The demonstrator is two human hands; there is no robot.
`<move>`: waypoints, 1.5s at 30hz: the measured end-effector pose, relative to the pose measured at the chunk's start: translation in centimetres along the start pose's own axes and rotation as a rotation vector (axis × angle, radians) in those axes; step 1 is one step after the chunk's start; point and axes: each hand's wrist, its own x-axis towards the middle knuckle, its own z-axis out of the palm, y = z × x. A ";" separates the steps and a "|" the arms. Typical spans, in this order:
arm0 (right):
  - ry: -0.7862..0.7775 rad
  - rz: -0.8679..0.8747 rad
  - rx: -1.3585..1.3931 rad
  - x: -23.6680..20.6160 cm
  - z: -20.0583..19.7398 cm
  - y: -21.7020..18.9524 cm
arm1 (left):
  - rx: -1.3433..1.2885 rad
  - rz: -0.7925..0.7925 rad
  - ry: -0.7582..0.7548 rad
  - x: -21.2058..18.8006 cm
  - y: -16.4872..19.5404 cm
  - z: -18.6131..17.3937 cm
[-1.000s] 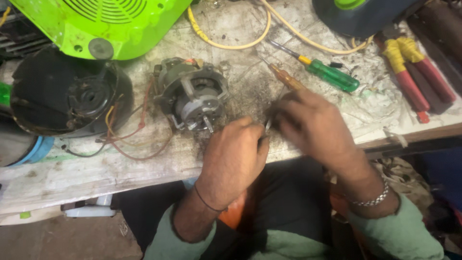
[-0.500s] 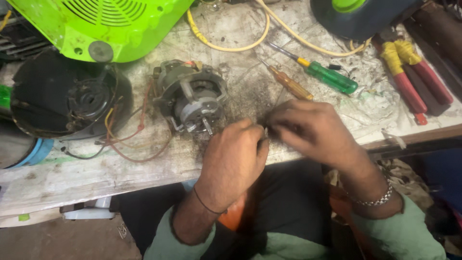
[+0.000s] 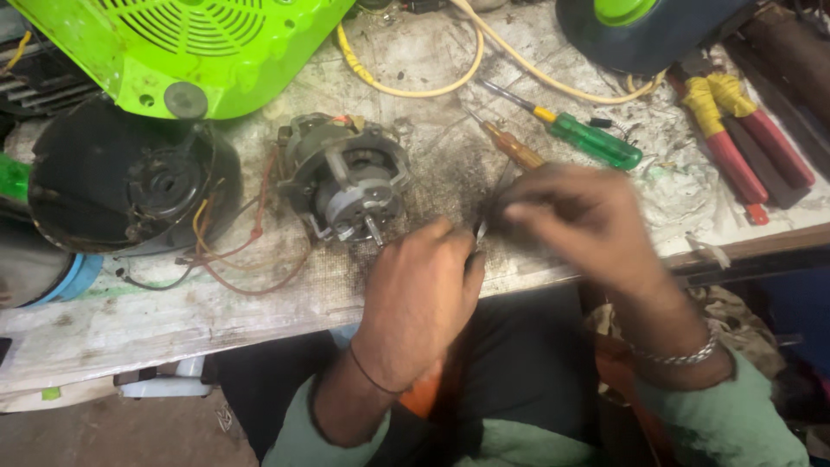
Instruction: The person works on an electric motor at a cluttered workbench. They use a screwdriver to loosen parts of the motor housing, then use their hands and a small tool to pull components apart, manipulate copper windings and wires, and reposition the motor while continuing to work on its internal parts.
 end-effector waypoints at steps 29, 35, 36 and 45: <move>0.155 -0.134 0.541 -1.6 -1.4 1.9 | 0.106 -0.105 -0.135 -0.7 0.8 -2.0; 0.181 -0.128 0.558 -1.7 -1.2 1.7 | 0.126 -0.120 -0.149 -0.6 0.9 -1.9; 0.186 -0.123 0.506 -1.6 -1.2 1.5 | 0.128 -0.126 -0.157 -0.6 0.9 -1.9; 0.119 0.040 -0.520 0.1 1.1 -1.8 | 0.114 -0.100 -0.147 -0.6 1.0 -2.0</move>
